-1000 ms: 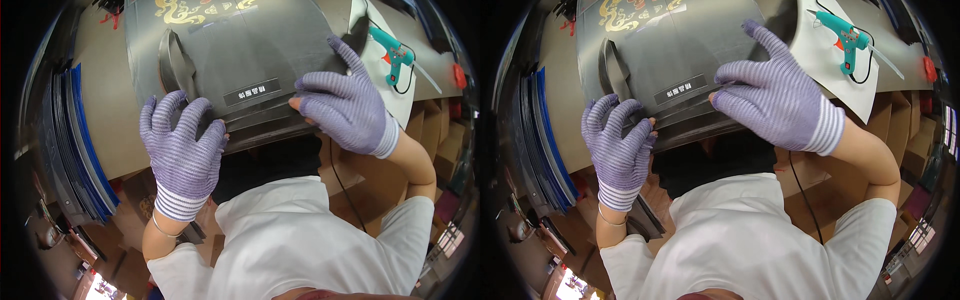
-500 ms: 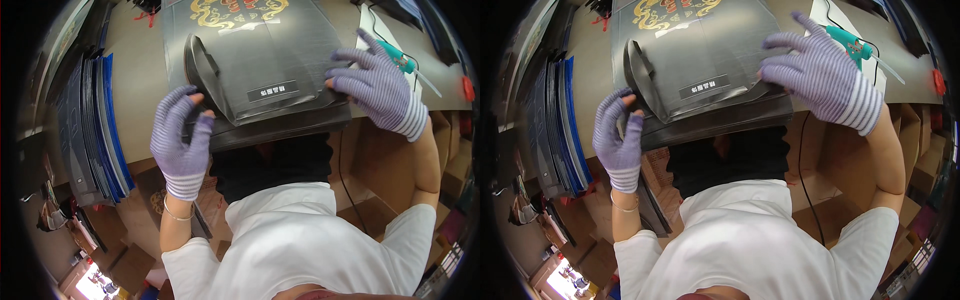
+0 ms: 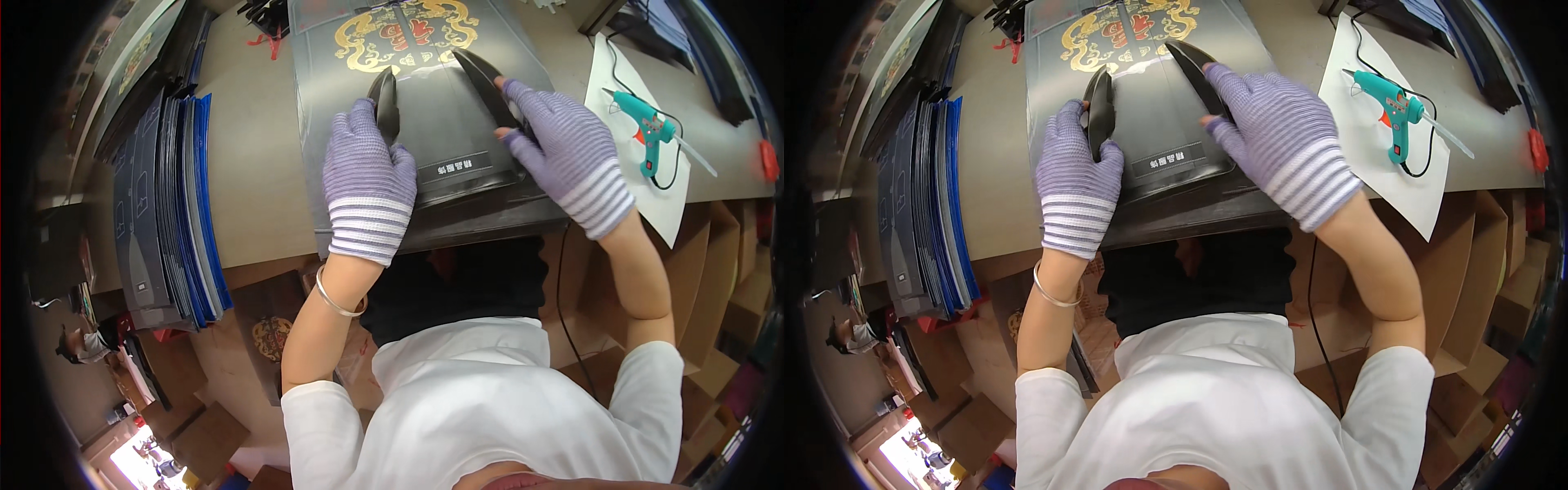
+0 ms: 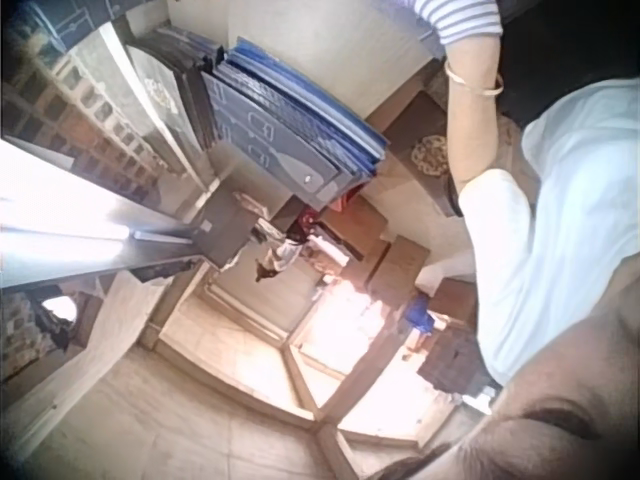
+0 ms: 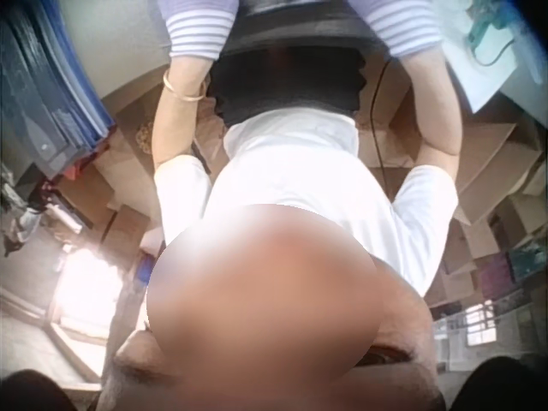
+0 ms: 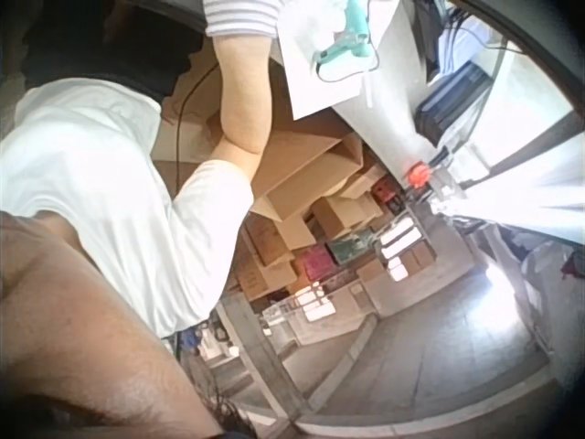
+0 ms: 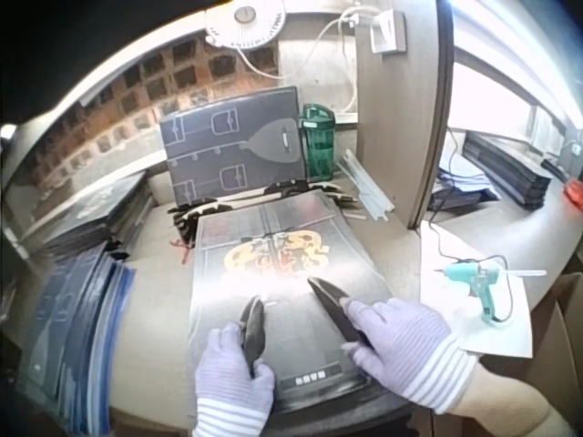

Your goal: The person assembles flat-pack boxes by applying hot glue to the edges of cardboard flaps and pressing them together to form the box structure. They handle multiple identical boxes sequentially, using a hot glue gun to secure the joints.

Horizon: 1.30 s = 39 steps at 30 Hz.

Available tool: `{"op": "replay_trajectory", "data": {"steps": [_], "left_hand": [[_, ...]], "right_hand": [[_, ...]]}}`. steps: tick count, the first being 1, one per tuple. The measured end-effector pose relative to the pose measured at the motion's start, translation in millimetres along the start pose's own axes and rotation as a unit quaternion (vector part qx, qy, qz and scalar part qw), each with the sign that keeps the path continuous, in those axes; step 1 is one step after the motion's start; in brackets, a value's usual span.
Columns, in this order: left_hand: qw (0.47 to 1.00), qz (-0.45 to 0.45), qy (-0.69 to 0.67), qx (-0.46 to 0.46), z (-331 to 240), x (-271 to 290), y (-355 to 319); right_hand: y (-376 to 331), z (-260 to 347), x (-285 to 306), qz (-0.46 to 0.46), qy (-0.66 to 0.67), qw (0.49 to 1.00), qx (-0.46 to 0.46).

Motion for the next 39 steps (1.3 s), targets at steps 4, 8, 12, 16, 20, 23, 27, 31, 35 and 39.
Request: {"op": "replay_trajectory", "data": {"steps": [4, 8, 12, 16, 20, 23, 27, 31, 35, 39], "left_hand": [[0.999, 0.024, 0.018, 0.022, -3, -4, 7], [0.999, 0.010, -0.029, 0.030, 1, 2, 12], [0.996, -0.050, 0.067, -0.010, -6, 2, 9], [0.989, 0.059, 0.138, -0.011, -16, -17, 19], [0.988, 0.096, 0.119, -0.013, -9, -29, 42], [0.975, 0.170, 0.141, -0.026, -4, -41, 58], [0.954, 0.230, 0.193, -0.022, -10, -49, 74], [0.927, 0.300, 0.200, -0.103, -15, -58, 65], [0.929, 0.288, 0.210, -0.097, -19, -48, 44], [0.942, 0.241, 0.201, -0.117, -23, -45, 46]], "right_hand": [[9, -2, -18, 0.020, -0.031, 0.995, -0.091], [5, 4, -9, -0.022, -0.050, 0.995, -0.083], [6, 6, -13, -0.033, -0.033, 0.997, -0.058], [21, 3, -27, 0.081, -0.063, 0.992, -0.072], [51, -7, -37, 0.150, -0.059, 0.982, -0.095], [79, -9, -53, 0.161, -0.074, 0.982, -0.070], [94, -4, -64, 0.195, -0.104, 0.975, -0.028], [84, 15, -61, 0.265, -0.129, 0.955, -0.042], [78, 23, -68, 0.207, -0.137, 0.967, -0.049], [78, 24, -70, 0.209, -0.136, 0.967, -0.055]]}}
Point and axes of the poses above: each hand's wrist, its own y-axis towards the middle knuckle, its own x-axis out of the back of the hand, z = x × y, the point moved 8 cm from there along y, towards the middle knuckle, and after that the axes turned 9 degrees about y, right-handed, at the moved point
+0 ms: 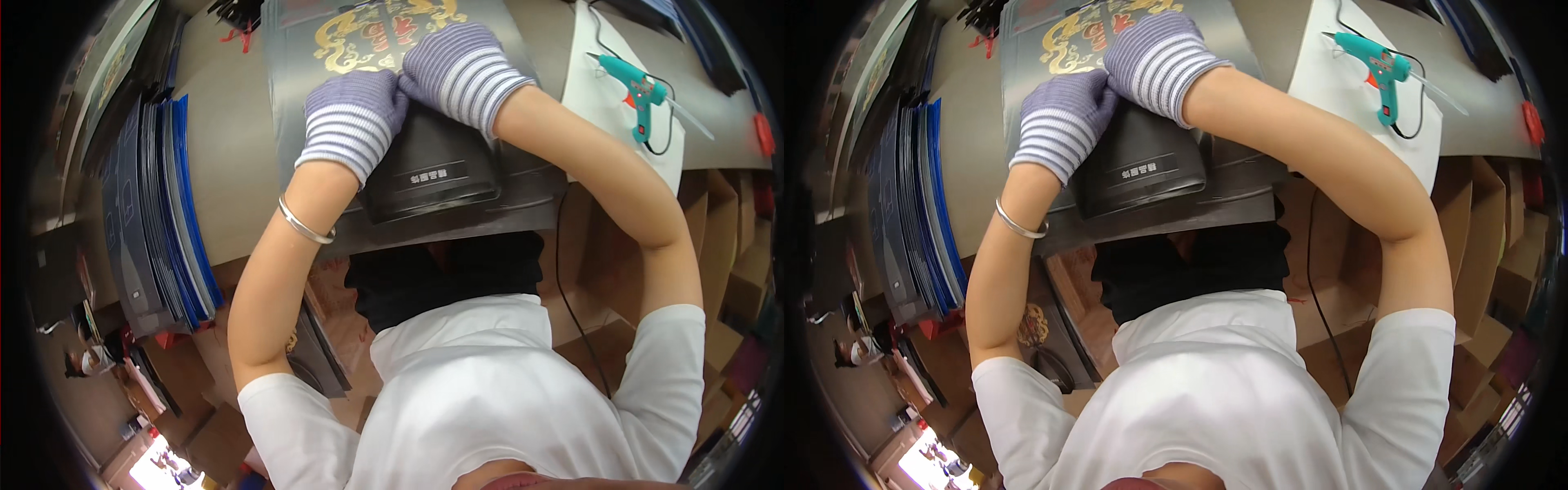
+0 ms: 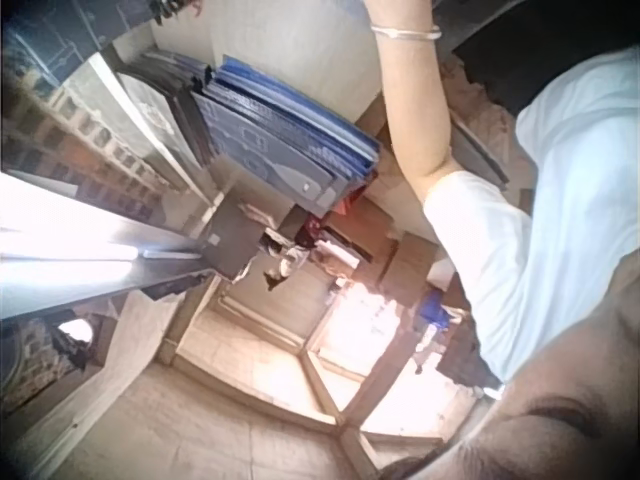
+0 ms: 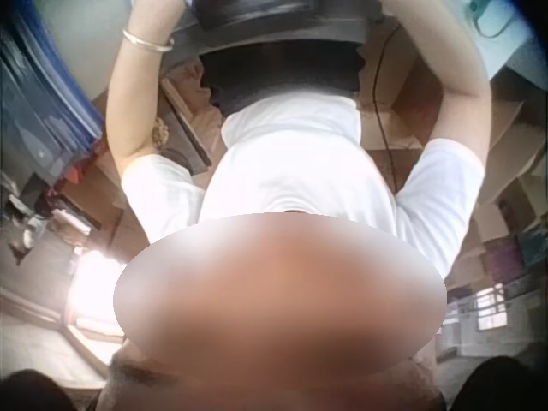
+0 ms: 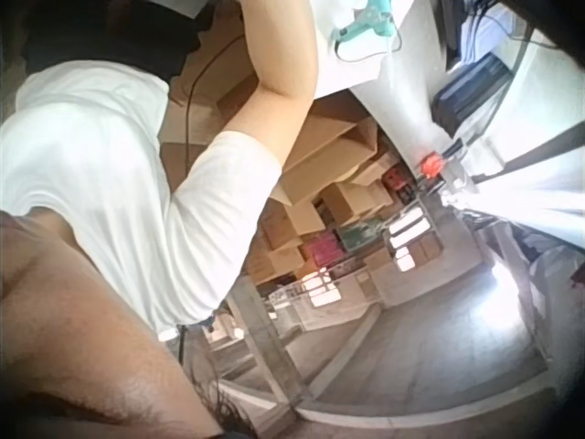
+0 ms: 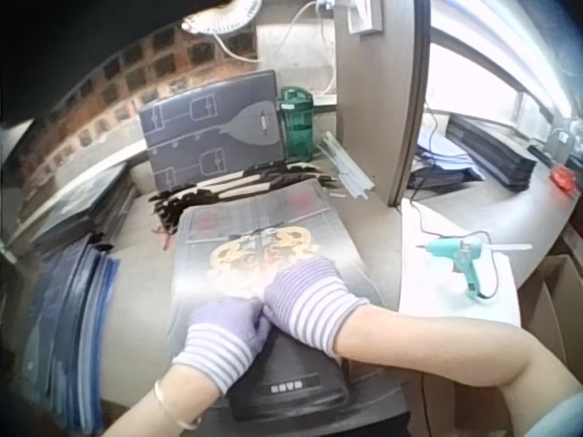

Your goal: The person assembles flat-pack boxes by applying hot glue to the edges of cardboard flaps and pressing them together to form the box structure. They handle multiple identical boxes sequentially, using a hot glue gun to secure the joints.

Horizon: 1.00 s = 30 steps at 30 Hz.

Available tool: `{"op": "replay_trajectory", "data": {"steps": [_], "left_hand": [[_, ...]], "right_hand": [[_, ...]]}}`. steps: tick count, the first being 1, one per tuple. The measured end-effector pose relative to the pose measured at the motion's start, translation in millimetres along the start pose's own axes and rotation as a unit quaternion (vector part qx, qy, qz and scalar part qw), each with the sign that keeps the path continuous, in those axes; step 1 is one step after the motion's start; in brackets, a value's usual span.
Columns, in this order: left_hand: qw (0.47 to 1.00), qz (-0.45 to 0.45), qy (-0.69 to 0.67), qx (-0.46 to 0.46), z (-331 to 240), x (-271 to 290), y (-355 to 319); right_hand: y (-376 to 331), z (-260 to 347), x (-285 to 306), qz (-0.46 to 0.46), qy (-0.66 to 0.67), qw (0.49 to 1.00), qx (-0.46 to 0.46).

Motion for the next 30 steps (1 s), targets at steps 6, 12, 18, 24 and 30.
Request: {"op": "replay_trajectory", "data": {"steps": [6, 12, 18, 24, 30], "left_hand": [[0.993, -0.068, -0.060, 0.070, 13, 3, -21], [0.933, -0.287, -0.216, -0.009, 44, 14, -108], [0.876, -0.315, -0.361, 0.050, 54, -6, -118], [0.867, -0.331, -0.368, 0.057, 55, -7, -121], [0.841, -0.323, -0.424, 0.091, 61, -13, -130]], "right_hand": [[-32, -18, 9, -0.092, 0.106, 0.990, -0.002], [-191, -145, 19, -0.137, 0.311, 0.931, -0.135], [-218, -289, -13, -0.243, 0.332, 0.883, -0.226], [-162, -310, -34, -0.344, 0.470, 0.795, -0.171], [-150, -284, 42, -0.377, 0.543, 0.750, 0.005]]}}
Point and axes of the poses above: each hand's wrist, its own y-axis towards the middle knuckle, its own x-axis out of the back of the hand, z = x × y, the point moved 8 cm from there along y, towards the middle knuckle, and after that the axes turned 9 degrees about y, right-handed, at the moved point
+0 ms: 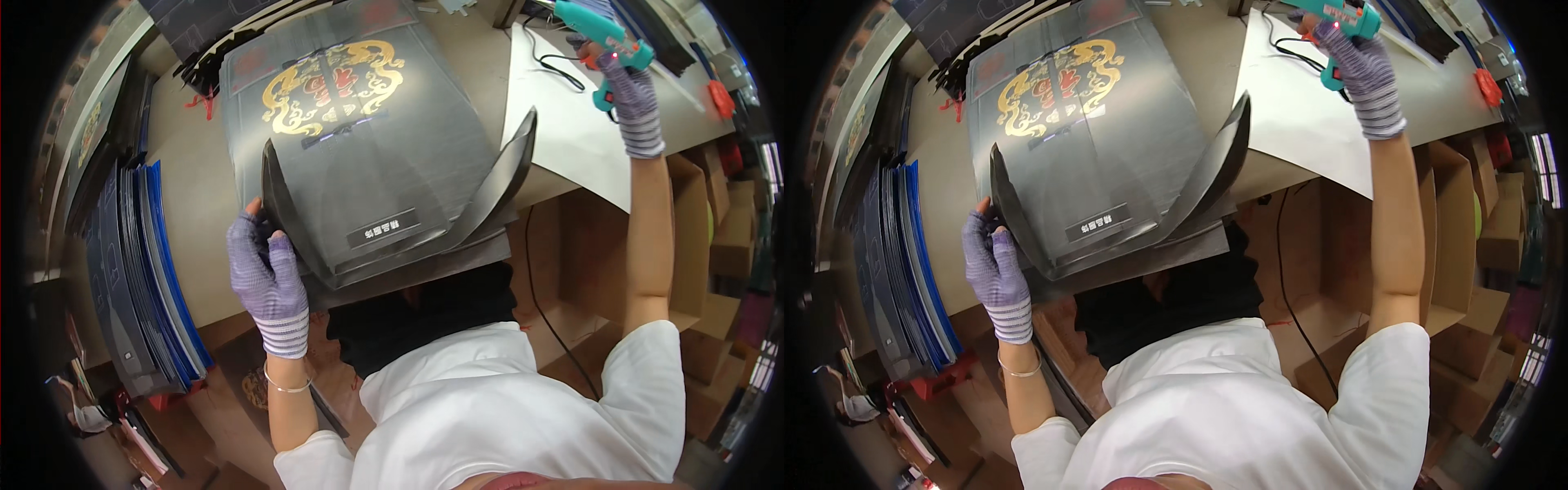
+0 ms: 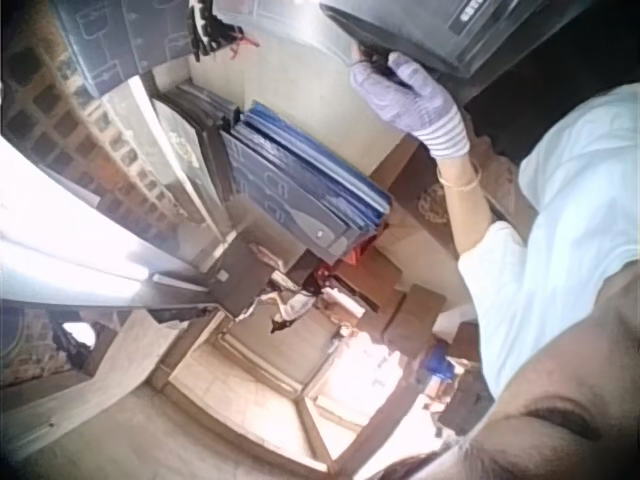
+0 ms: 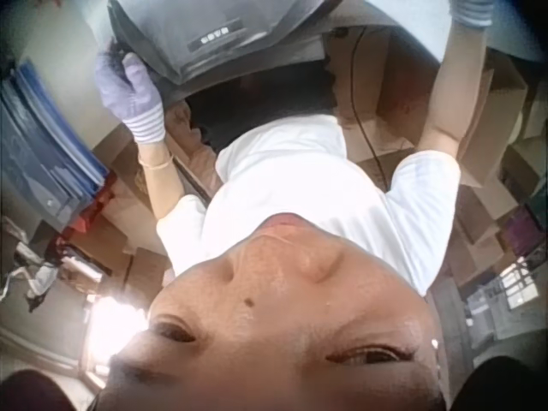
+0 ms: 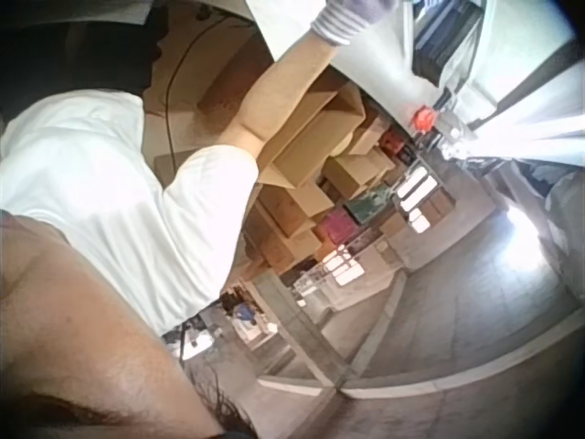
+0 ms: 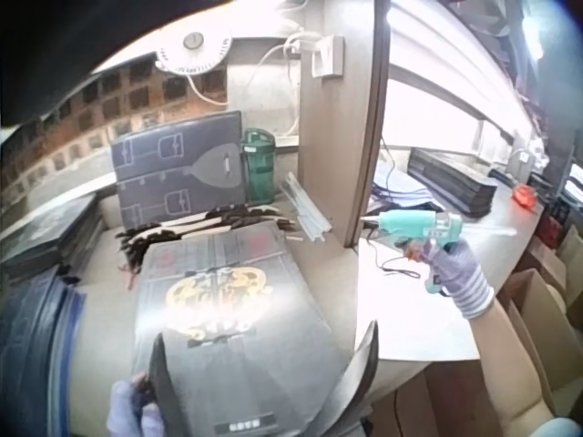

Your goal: The person assembles flat-pack boxes by applying hot glue to the edges of cardboard flaps and pressing them together to form the box structure. They handle multiple identical boxes sequentially, using a hot glue gun to secure the joints.

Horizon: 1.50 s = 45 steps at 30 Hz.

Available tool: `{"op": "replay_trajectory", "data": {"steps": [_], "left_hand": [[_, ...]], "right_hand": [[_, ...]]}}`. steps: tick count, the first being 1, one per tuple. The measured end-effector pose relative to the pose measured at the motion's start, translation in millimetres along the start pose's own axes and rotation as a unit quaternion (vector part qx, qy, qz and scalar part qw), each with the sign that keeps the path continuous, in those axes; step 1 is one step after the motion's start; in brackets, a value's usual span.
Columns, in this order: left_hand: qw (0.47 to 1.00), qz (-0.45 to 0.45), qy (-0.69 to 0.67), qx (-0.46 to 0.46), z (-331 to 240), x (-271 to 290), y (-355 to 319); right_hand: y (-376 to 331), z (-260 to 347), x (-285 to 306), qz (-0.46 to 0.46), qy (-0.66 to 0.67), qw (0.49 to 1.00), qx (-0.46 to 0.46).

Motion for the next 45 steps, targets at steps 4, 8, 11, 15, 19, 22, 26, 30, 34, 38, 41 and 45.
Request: {"op": "replay_trajectory", "data": {"steps": [4, 8, 11, 15, 19, 22, 26, 30, 34, 38, 41, 45], "left_hand": [[0.999, -0.022, -0.038, 0.022, 1, 1, 2], [1.000, -0.025, -0.007, 0.006, 2, 2, 3], [0.998, -0.033, -0.046, 0.036, 16, 4, -2], [0.999, -0.033, -0.025, 0.036, 11, 6, -2], [0.999, -0.035, -0.031, 0.028, 10, 5, -2], [0.998, -0.035, -0.035, 0.030, 10, 6, -3], [0.998, -0.048, -0.033, 0.005, 12, 5, -3], [0.999, -0.051, -0.014, -0.002, 11, 6, -3], [0.999, -0.046, -0.021, 0.014, 12, 7, -4], [0.999, -0.042, -0.027, 0.018, 11, 7, -3], [0.999, -0.042, -0.022, 0.002, 8, 6, -1], [0.999, -0.047, -0.003, -0.014, 10, 8, -2]], "right_hand": [[-16, 72, -87, 0.218, -0.032, 0.973, -0.070], [-54, 89, -214, 0.400, 0.007, 0.916, -0.014], [-71, 96, -275, 0.468, -0.037, 0.882, 0.035], [-81, 89, -296, 0.485, -0.090, 0.869, 0.036], [-81, 85, -296, 0.471, -0.143, 0.864, 0.102], [-71, 80, -288, 0.406, -0.171, 0.893, 0.093], [-77, 74, -290, 0.453, -0.093, 0.886, 0.026], [-91, 79, -298, 0.485, -0.123, 0.859, 0.107], [-74, 79, -289, 0.421, -0.207, 0.870, 0.153], [-64, 67, -272, 0.375, -0.161, 0.909, 0.084], [-79, 75, -284, 0.468, -0.080, 0.875, 0.097], [-90, 78, -293, 0.446, -0.216, 0.859, 0.129]]}}
Point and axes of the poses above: each hand's wrist, its own y-axis towards the middle knuckle, its own x-axis out of the back of the hand, z = x × y, the point moved 8 cm from there along y, towards the middle knuckle, and after that the axes turned 9 degrees about y, right-handed, at the moved point
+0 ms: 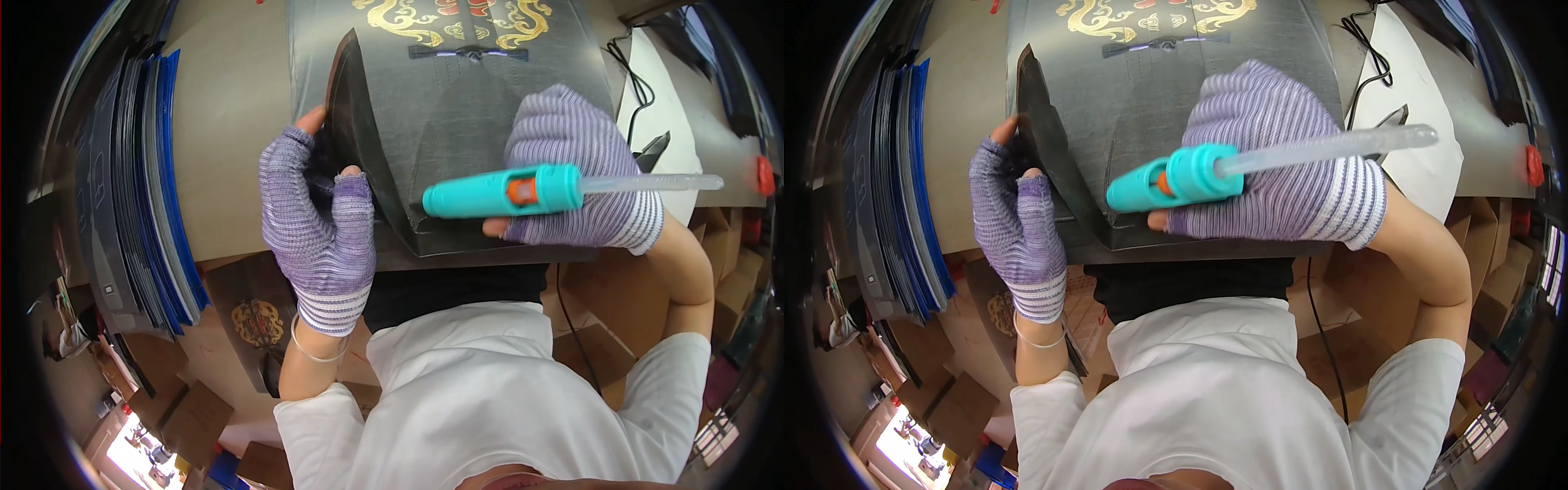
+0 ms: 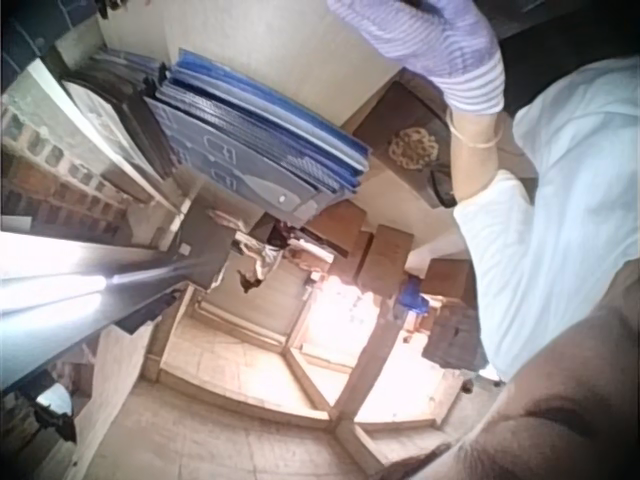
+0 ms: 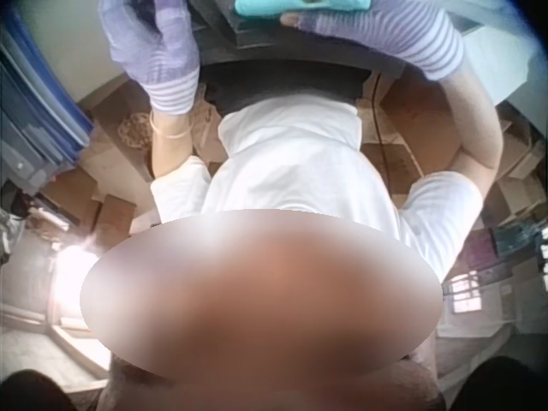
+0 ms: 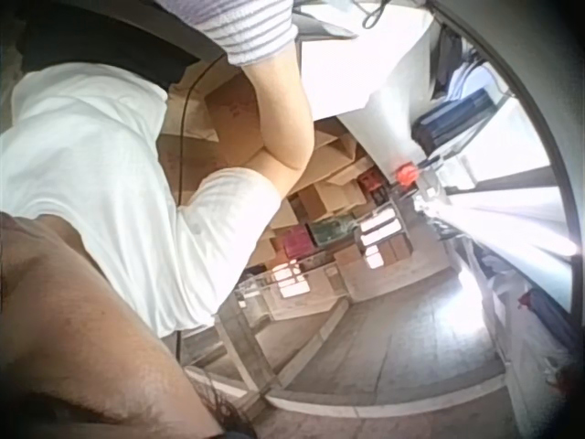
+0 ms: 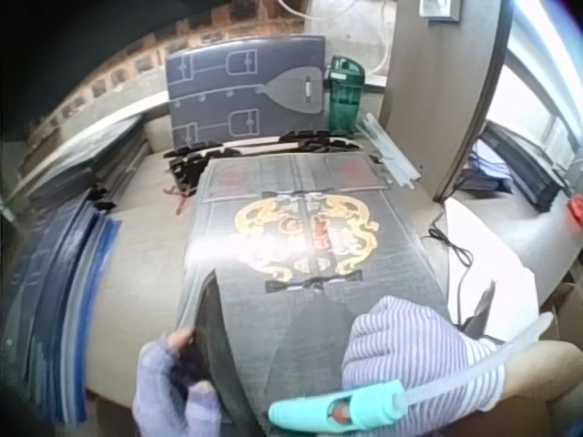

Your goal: The person assembles flat-pack boxes by applying hot glue to the edges of cardboard flaps and pressing them together to form the box structure. They handle multiple identical boxes sequentially, using a hot glue gun to secure the joints.

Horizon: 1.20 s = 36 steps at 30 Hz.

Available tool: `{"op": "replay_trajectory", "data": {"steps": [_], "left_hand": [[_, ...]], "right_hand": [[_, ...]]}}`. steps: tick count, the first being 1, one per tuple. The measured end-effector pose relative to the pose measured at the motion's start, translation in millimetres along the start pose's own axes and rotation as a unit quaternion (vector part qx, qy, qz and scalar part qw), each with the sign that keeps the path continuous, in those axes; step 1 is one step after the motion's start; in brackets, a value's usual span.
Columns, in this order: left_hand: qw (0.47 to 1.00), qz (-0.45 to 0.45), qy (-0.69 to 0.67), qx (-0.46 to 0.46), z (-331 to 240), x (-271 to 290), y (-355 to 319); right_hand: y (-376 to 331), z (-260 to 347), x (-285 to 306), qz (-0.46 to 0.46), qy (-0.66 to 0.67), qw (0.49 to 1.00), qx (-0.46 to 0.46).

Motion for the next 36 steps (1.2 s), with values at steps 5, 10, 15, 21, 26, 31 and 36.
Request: {"op": "replay_trajectory", "data": {"steps": [5, 10, 15, 21, 26, 31, 36], "left_hand": [[1.000, 0.009, -0.014, 0.016, 1, 0, -1], [0.999, 0.015, -0.023, 0.032, 0, -1, 0], [1.000, 0.012, 0.005, 0.013, 1, -1, 0], [1.000, 0.007, -0.013, 0.018, 3, -2, -1], [0.999, 0.012, -0.016, 0.027, -1, -2, 0], [1.000, 0.011, 0.000, 0.017, 0, -1, -1], [1.000, -0.001, -0.006, 0.013, 3, 0, -1]], "right_hand": [[-3, -22, 31, -0.109, -0.049, 0.990, -0.071], [-4, -15, 25, -0.087, 0.084, 0.993, -0.008], [2, 10, 18, -0.047, -0.047, 0.998, 0.023], [-10, -28, 44, -0.154, -0.041, 0.982, -0.103], [-1, -2, 29, -0.061, 0.032, 0.998, 0.012], [-2, -2, 24, -0.067, -0.074, 0.995, -0.026], [-17, -33, 51, -0.196, -0.048, 0.970, -0.134]]}}
Point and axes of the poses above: each hand's wrist, its own y-axis towards the middle knuckle, its own x-axis out of the back of the hand, z = x × y, the point moved 8 cm from there along y, towards the middle knuckle, and after that the axes turned 9 degrees about y, right-handed, at the moved point
